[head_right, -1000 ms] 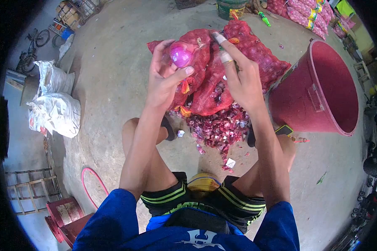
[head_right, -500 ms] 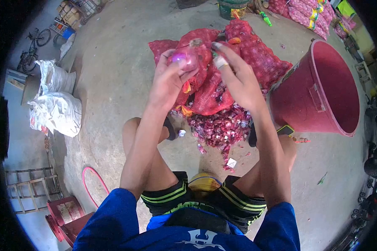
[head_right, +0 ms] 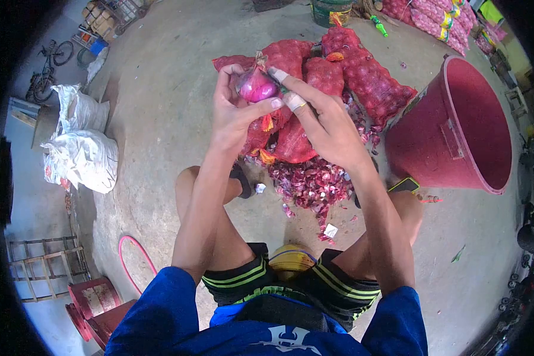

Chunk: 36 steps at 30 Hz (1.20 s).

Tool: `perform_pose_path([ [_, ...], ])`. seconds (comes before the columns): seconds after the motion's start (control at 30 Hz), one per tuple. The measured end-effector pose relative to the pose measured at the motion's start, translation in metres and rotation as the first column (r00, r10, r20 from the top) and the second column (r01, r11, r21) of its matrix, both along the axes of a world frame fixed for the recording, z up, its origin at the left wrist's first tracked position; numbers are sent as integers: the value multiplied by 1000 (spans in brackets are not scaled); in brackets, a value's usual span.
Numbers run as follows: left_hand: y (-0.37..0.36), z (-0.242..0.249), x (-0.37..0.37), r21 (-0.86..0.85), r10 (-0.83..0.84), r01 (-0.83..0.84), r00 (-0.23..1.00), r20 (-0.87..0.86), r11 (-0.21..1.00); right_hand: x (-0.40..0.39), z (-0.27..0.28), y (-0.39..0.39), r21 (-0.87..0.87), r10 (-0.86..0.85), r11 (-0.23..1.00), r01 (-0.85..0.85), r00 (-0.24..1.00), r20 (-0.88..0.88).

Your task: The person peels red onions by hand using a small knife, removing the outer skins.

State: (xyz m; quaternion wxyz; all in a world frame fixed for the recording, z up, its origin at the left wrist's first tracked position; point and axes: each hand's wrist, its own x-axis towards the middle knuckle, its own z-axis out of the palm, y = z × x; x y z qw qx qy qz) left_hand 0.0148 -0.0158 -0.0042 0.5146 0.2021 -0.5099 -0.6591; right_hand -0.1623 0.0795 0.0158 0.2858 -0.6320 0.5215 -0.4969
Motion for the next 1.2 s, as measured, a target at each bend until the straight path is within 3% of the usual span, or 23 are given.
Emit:
perform_pose_path([
  [0.13,3,2,-1,44,-91,97,989,-115,994,0,8,0,21,-62,998,63,996,-57],
  [0.2,5,0,1,166,-124,157,973,-196,973,-2,-3,-8,-296,-152,951,94,972,-181],
  [0.33,-1,-6,0,143,-154,195,954,-256,970,-4,3,-1,-229,-182,965,129,957,-227],
  [0.4,-3,-3,1,224,-163,229,946,-280,947,-6,10,3,-113,-224,974,195,896,-382],
  [0.53,-1,0,-1,276,-178,268,934,-310,923,-12,2,-2,-286,-285,938,197,907,-310],
  [0.6,-2,-2,-3,276,-154,246,936,-316,929,-13,11,4,52,-142,986,156,967,-210],
  [0.63,-2,-3,-5,275,-155,246,936,-315,929,-10,9,5,52,-143,986,157,968,-209],
  [0.7,1,2,-10,127,-38,62,983,-179,990,-3,5,6,123,-18,992,-11,972,235],
  [0.8,3,4,-11,-11,25,-26,996,-90,1000,5,6,5,198,5,978,-70,951,310],
  [0.83,4,4,-10,-11,22,-23,996,-88,1000,8,-1,2,198,3,978,-67,950,312],
  [0.9,6,4,-10,-65,67,-70,996,-54,995,13,-12,-6,-115,-55,991,70,990,129],
  [1.03,7,3,-5,21,50,-49,998,-37,999,10,-4,-2,-55,-97,994,93,992,-76],
  [1.1,5,3,-4,130,10,7,992,-127,991,9,-12,-8,-147,-232,967,210,961,-150],
  [1.13,5,2,0,130,10,7,992,-126,992,3,-13,-10,-147,-232,967,210,961,-149],
  [1.2,4,9,5,107,-102,141,948,-302,984,-10,-3,-8,-42,-289,956,290,957,14],
])
